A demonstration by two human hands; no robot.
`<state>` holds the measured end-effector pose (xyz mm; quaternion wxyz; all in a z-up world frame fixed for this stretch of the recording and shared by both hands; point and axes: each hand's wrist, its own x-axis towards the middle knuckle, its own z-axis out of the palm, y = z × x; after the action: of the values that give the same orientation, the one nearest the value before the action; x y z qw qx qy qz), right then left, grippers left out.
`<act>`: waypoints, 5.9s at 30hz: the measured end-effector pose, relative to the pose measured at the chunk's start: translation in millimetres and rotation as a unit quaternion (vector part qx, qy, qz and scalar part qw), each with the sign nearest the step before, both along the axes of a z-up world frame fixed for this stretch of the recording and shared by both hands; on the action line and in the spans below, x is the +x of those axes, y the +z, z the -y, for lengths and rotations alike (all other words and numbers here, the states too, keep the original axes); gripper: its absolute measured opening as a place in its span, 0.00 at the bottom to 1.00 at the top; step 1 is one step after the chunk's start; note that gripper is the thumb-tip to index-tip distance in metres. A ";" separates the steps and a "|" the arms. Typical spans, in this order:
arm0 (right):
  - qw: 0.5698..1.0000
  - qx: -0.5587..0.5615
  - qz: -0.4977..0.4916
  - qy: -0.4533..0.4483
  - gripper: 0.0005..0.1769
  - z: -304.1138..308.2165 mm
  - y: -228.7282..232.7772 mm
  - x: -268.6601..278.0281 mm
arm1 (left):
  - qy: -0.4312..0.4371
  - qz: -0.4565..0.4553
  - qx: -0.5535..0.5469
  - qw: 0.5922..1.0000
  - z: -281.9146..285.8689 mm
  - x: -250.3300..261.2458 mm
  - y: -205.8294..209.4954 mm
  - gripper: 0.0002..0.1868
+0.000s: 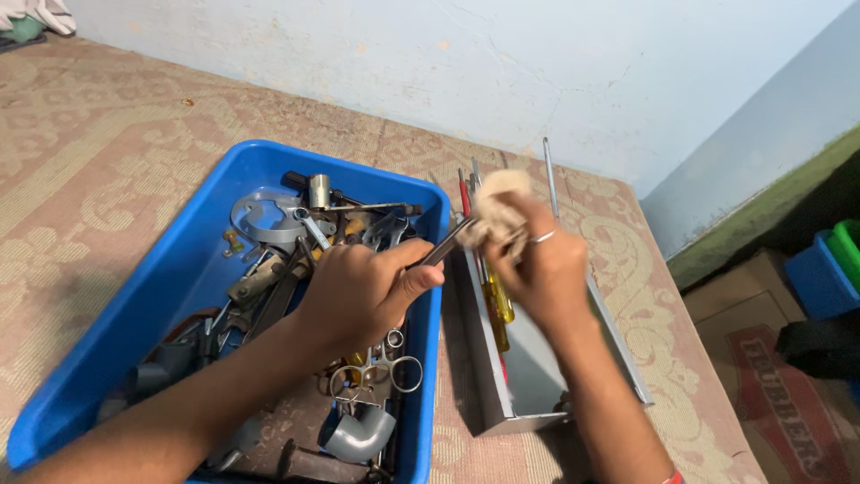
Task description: The person wipes various metal tools, including a screwdriver and a wrench, with a cloth. They pick up each tool from a blue plastic bin, clean it thoroughly, and place it into a metal tray.
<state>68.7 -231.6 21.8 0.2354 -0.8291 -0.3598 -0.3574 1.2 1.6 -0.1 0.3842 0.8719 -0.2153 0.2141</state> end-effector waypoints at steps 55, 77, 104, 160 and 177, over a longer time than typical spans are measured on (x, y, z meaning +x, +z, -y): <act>0.987 -0.093 0.119 -0.054 0.30 -30.9 -39.8 -3.7 | 0.129 0.348 0.228 0.900 -42.5 54.0 -41.5 0.14; 0.991 0.078 0.112 -0.009 0.35 -21.3 3.2 -34.2 | 0.111 0.172 0.094 0.974 2.1 19.8 -25.7 0.15; 0.966 -0.097 0.187 0.150 0.26 -6.9 19.7 -22.4 | -0.028 -0.042 -0.021 0.998 5.4 -11.5 6.1 0.14; 0.970 -0.070 0.226 0.056 0.11 -8.2 25.1 -22.2 | -0.028 -0.140 -0.125 0.982 7.2 -18.7 18.2 0.20; 0.958 -0.130 0.238 0.093 0.14 -3.7 25.0 -30.5 | 0.014 -0.199 -0.162 0.966 11.1 -18.7 18.1 0.20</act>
<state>38.2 -227.9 46.9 0.0654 -0.7064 -0.5242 -0.4710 -17.5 -9.5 18.0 0.5524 0.8259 -0.0851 0.0738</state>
